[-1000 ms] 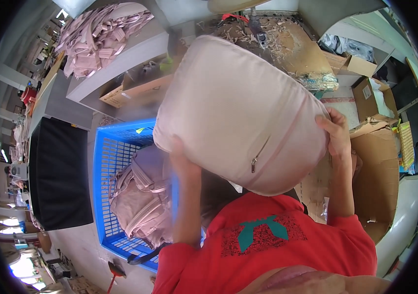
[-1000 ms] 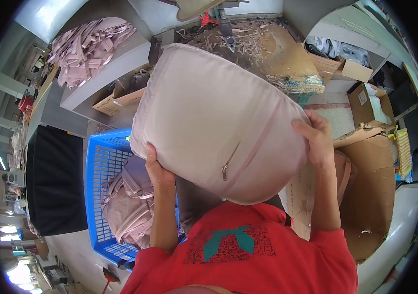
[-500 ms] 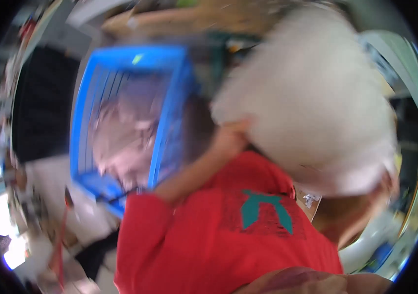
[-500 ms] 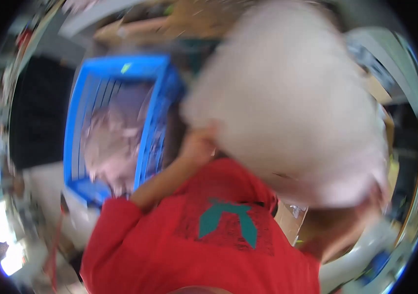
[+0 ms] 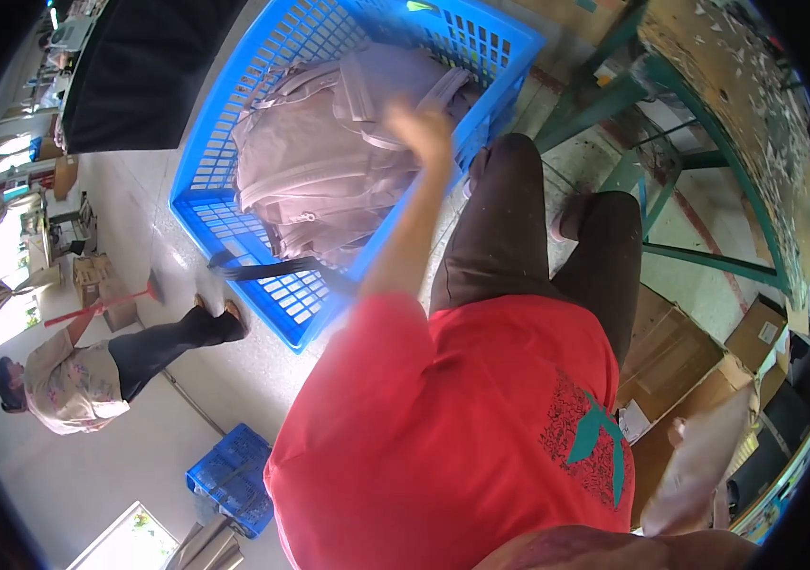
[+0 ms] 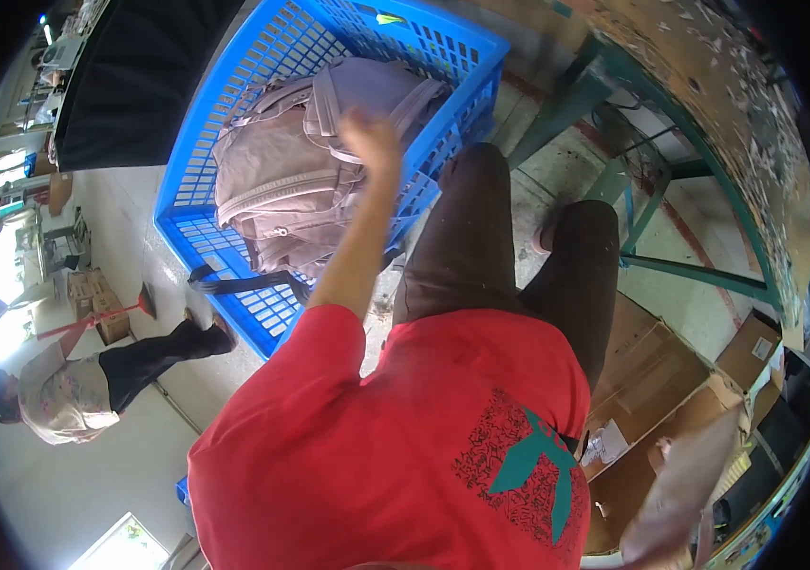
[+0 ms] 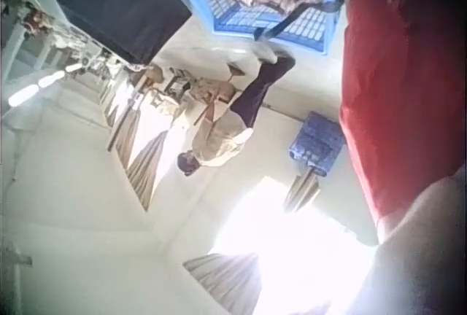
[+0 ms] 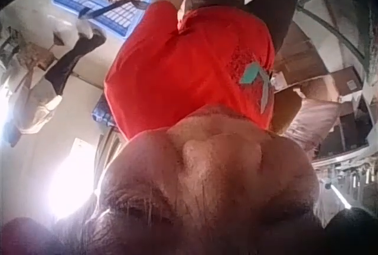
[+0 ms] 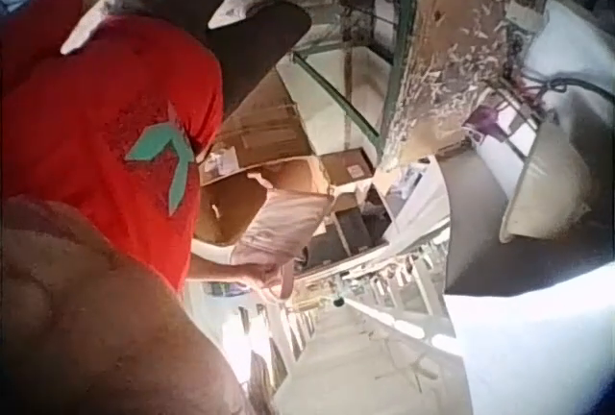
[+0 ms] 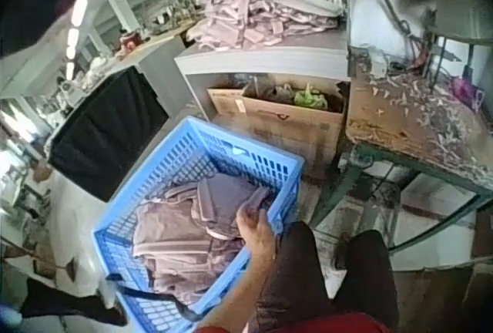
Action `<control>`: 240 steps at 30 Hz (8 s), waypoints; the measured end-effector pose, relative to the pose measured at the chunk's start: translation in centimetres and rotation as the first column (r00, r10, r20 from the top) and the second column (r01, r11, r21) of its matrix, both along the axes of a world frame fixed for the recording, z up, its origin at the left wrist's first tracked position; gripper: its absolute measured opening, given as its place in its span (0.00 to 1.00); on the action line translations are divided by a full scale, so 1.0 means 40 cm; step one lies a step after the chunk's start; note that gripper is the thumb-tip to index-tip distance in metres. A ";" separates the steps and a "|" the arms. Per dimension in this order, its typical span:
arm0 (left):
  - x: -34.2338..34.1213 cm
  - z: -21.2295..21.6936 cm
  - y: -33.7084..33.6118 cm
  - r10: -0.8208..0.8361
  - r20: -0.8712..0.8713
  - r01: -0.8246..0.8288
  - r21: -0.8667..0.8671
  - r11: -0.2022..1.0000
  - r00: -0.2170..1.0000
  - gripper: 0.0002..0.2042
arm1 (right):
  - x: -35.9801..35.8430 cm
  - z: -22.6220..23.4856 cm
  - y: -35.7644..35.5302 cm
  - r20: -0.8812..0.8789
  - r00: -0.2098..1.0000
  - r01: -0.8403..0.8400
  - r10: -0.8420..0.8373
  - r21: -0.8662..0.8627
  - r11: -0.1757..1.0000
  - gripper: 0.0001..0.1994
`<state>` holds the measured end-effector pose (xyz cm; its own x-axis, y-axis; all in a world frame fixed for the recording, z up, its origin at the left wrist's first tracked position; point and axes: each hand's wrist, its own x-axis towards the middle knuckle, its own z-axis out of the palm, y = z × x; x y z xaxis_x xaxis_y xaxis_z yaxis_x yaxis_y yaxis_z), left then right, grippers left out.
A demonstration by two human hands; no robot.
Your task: Inspecting backpacks for quality control and trimming loose threads with scissors in a factory setting.
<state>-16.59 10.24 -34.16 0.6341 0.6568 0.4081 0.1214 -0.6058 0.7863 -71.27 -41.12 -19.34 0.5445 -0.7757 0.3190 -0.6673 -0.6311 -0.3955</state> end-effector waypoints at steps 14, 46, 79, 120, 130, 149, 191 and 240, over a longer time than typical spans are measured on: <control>0.094 -0.050 0.394 -0.149 -0.206 0.158 0.027 0.987 0.967 0.07 | 0.893 0.060 0.478 -0.206 0.554 -0.750 0.807 0.296 0.591 0.10; 0.293 0.670 -0.221 -0.983 0.140 0.882 -0.470 0.041 0.120 0.20 | 1.160 0.228 0.457 0.850 0.527 -0.849 0.023 0.527 -0.025 0.15; 0.139 0.418 -0.059 -0.925 0.219 0.709 -0.702 0.072 0.312 0.21 | 1.003 0.094 0.604 0.835 0.548 -0.833 -0.056 0.538 -0.131 0.12; 0.326 0.881 -0.357 -0.881 -0.384 0.908 0.406 0.107 0.276 0.07 | 1.194 0.148 0.458 0.782 0.418 -0.889 -0.463 0.457 -0.030 0.13; 0.335 0.902 -0.405 -0.865 -0.390 0.866 0.490 0.094 0.315 0.08 | 1.198 0.127 0.470 0.749 0.384 -0.896 -0.540 0.444 -0.021 0.16; -0.092 0.837 -0.005 -0.904 -0.386 0.897 -0.441 0.009 -0.181 0.34 | 1.282 0.324 0.569 0.707 -0.105 -0.901 0.699 0.230 -0.368 0.11; 0.218 0.725 -0.166 -0.950 -0.082 0.837 -0.454 0.306 0.302 0.09 | 1.058 0.164 0.455 0.778 0.620 -0.779 0.102 0.625 -0.038 0.22; 0.276 0.799 -0.507 -0.941 -0.331 0.868 -0.445 0.220 0.069 0.19 | 0.979 0.215 0.263 0.673 0.714 -0.685 -0.192 0.728 0.004 0.22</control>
<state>-5.56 -10.06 -2.20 0.8147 -0.5566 -0.1625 -0.1308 -0.4495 0.8837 -32.12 -30.60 -10.72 0.8750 -0.4208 -0.2393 0.0121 0.5132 -0.8582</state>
